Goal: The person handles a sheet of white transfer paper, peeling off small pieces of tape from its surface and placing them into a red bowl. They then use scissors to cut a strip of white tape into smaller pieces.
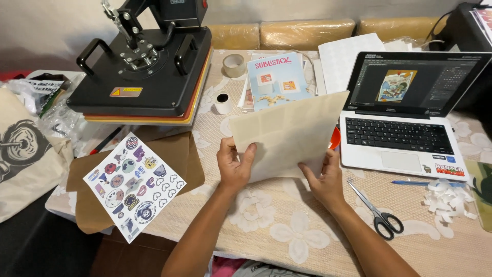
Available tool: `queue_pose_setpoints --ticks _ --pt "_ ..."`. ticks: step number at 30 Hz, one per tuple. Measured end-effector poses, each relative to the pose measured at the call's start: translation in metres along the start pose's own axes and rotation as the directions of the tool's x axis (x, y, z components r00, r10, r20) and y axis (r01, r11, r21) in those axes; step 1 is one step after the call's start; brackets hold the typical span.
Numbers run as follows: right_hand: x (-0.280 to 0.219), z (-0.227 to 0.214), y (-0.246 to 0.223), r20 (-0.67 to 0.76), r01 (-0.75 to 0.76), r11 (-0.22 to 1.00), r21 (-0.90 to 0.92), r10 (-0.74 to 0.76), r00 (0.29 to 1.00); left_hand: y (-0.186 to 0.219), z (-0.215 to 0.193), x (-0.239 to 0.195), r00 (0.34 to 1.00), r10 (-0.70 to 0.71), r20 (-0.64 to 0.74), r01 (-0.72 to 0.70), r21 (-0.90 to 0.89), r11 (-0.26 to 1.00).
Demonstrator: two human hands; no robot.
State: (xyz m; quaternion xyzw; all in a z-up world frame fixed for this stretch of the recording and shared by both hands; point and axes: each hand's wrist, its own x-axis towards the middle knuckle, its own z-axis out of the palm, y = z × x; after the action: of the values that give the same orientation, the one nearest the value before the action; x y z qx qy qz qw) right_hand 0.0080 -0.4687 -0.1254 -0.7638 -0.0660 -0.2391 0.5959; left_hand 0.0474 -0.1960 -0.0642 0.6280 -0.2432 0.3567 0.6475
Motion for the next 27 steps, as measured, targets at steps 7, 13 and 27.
queue_pose_setpoints --ticks 7,13,27 --pt "0.003 -0.003 -0.012 0.079 -0.075 0.988 -0.136 0.086 0.993 0.052 0.006 0.049 0.960 -0.056 0.274 0.094 -0.127 0.987" --pt "-0.001 -0.003 -0.012 0.112 -0.029 0.993 -0.113 0.042 0.993 0.055 -0.006 0.056 0.935 -0.170 0.312 0.217 -0.121 0.969" --pt "0.001 -0.011 -0.024 0.351 -0.024 0.957 -0.291 0.130 0.927 0.041 -0.026 0.052 0.949 -0.113 0.294 0.145 -0.089 0.985"
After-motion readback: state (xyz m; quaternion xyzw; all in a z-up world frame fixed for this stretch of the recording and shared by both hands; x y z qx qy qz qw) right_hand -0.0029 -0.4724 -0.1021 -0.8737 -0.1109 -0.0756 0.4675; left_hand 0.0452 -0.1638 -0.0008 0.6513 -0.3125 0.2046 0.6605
